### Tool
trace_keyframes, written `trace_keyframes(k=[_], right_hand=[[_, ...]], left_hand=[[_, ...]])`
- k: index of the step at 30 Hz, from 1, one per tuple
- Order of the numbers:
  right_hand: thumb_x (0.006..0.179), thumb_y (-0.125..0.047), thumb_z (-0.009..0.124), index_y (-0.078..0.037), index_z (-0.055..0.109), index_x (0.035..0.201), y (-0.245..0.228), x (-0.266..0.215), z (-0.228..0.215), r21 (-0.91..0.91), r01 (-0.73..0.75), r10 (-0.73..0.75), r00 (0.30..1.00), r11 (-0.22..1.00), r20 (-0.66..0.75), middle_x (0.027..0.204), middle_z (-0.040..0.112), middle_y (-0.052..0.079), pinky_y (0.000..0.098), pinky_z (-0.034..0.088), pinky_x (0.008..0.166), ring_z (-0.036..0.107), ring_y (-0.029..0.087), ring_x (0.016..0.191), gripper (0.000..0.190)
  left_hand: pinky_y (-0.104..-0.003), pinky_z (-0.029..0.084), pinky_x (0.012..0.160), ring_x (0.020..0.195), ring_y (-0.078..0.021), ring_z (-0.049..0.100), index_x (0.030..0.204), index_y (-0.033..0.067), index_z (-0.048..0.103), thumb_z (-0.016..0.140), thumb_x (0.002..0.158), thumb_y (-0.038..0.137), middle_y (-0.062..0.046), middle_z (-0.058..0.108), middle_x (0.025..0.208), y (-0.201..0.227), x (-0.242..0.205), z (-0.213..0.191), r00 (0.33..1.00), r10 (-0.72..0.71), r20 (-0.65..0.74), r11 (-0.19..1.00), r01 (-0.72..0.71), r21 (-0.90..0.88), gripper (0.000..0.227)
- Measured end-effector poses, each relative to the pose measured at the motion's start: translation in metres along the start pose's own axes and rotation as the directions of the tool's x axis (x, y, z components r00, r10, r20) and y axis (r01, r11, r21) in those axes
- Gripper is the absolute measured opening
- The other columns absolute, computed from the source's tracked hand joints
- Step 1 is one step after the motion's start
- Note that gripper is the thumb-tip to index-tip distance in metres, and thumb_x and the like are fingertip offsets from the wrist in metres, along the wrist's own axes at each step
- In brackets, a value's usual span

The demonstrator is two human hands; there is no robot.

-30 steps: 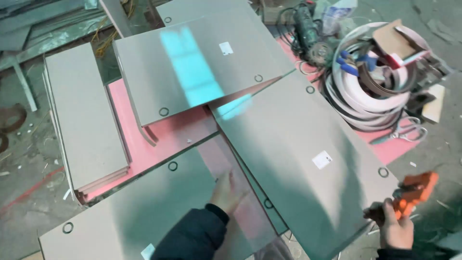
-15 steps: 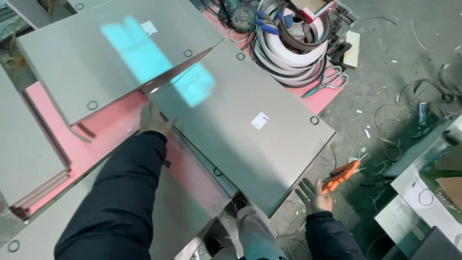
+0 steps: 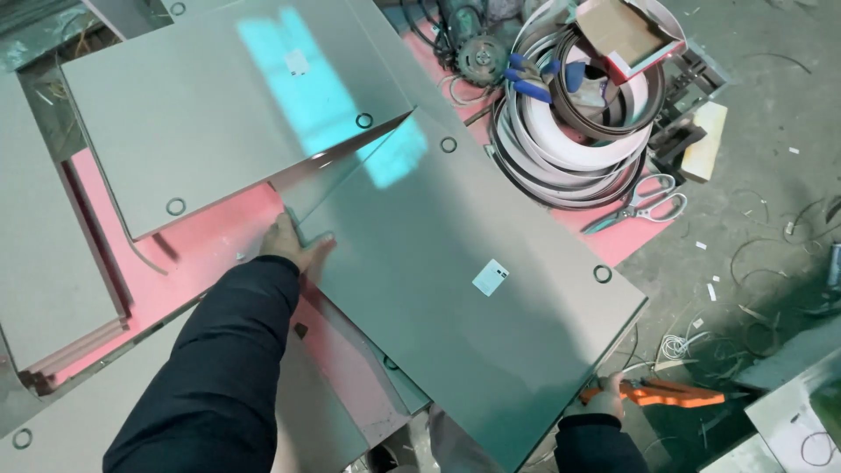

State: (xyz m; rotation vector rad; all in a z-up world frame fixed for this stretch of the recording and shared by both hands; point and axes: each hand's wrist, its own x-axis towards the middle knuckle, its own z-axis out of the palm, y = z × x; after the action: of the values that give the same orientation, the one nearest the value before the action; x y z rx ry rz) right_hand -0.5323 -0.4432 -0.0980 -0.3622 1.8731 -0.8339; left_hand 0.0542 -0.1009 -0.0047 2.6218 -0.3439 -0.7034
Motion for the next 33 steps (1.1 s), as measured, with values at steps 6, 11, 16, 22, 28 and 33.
trace_keyframes(k=[6, 11, 16, 22, 28, 33], right_hand=[[0.123, -0.070, 0.020, 0.001, 0.043, 0.180, 0.023, 0.203, 0.013, -0.412, -0.047, 0.126, 0.978, 0.910, 0.168, 0.190, 0.045, 0.001, 0.0493, 0.015, 0.148, 0.031, 0.021, 0.180, 0.094], [0.114, -0.078, 0.057, -0.012, 0.076, 0.140, -0.001, 0.116, 0.011, -0.277, 0.048, -0.063, 0.997, 0.960, -0.044, 0.136, 0.075, -0.003, 0.0416, 0.048, 0.113, 0.065, 0.019, 0.125, 0.073], [0.115, -0.066, 0.077, -0.019, 0.084, 0.120, -0.039, 0.003, 0.032, 0.097, 0.202, -0.214, 0.966, 0.975, 0.144, 0.120, 0.086, -0.009, 0.0323, 0.063, 0.091, 0.081, 0.012, 0.103, 0.047], [0.103, -0.053, 0.097, -0.024, 0.078, 0.099, -0.031, -0.018, 0.180, 0.111, 0.388, -0.394, 0.797, 0.915, 0.458, 0.089, 0.075, -0.006, 0.0271, 0.053, 0.064, 0.070, 0.008, 0.073, 0.035], [0.113, -0.052, 0.076, 0.004, 0.079, 0.134, 0.006, -0.084, 0.271, -0.114, 0.596, -0.339, 0.593, 0.795, 0.731, 0.122, 0.082, 0.012, 0.0337, 0.064, 0.099, 0.081, 0.025, 0.111, 0.060], [0.112, -0.064, 0.060, -0.001, 0.070, 0.161, 0.001, -0.105, 0.276, -0.281, 0.838, -0.150, 0.388, 0.468, 0.909, 0.159, 0.074, 0.019, 0.0378, 0.042, 0.133, 0.064, 0.034, 0.155, 0.080]], left_hand=[[-0.067, 0.030, 0.138, 0.178, -0.0388, 0.032, 0.186, 0.0266, 0.034, 0.043, 0.094, 0.099, -0.012, 0.028, 0.197, -0.006, -0.016, -0.008, 0.998, 0.052, 0.042, 0.972, -0.060, 0.226, 0.117], [-0.058, 0.049, 0.123, 0.141, -0.0438, 0.067, 0.144, 0.0155, 0.065, 0.056, 0.107, 0.089, -0.018, 0.074, 0.149, -0.042, -0.109, -0.019, 0.996, 0.012, -0.092, 0.998, -0.006, 0.060, 0.083], [-0.062, 0.058, 0.103, 0.120, -0.0615, 0.073, 0.125, 0.0122, 0.062, 0.059, 0.100, 0.086, -0.031, 0.081, 0.120, -0.158, -0.213, 0.009, 0.982, -0.167, -0.083, 0.986, 0.164, -0.038, 0.078], [-0.055, 0.058, 0.111, 0.130, -0.0548, 0.075, 0.136, 0.0102, 0.071, 0.057, 0.097, 0.089, -0.034, 0.083, 0.131, -0.253, -0.357, 0.062, 0.880, -0.474, 0.018, 0.880, 0.475, -0.027, 0.089], [-0.052, 0.062, 0.111, 0.131, -0.0478, 0.077, 0.179, 0.0262, 0.043, 0.062, 0.095, 0.084, -0.024, 0.087, 0.129, -0.268, -0.422, 0.115, 0.807, -0.591, 0.015, 0.805, 0.591, -0.053, 0.104], [-0.054, 0.053, 0.129, 0.152, -0.0481, 0.068, 0.188, 0.0307, 0.039, 0.053, 0.094, 0.094, -0.017, 0.073, 0.167, -0.258, -0.438, 0.147, 0.666, -0.745, -0.011, 0.657, 0.732, -0.181, 0.114]])
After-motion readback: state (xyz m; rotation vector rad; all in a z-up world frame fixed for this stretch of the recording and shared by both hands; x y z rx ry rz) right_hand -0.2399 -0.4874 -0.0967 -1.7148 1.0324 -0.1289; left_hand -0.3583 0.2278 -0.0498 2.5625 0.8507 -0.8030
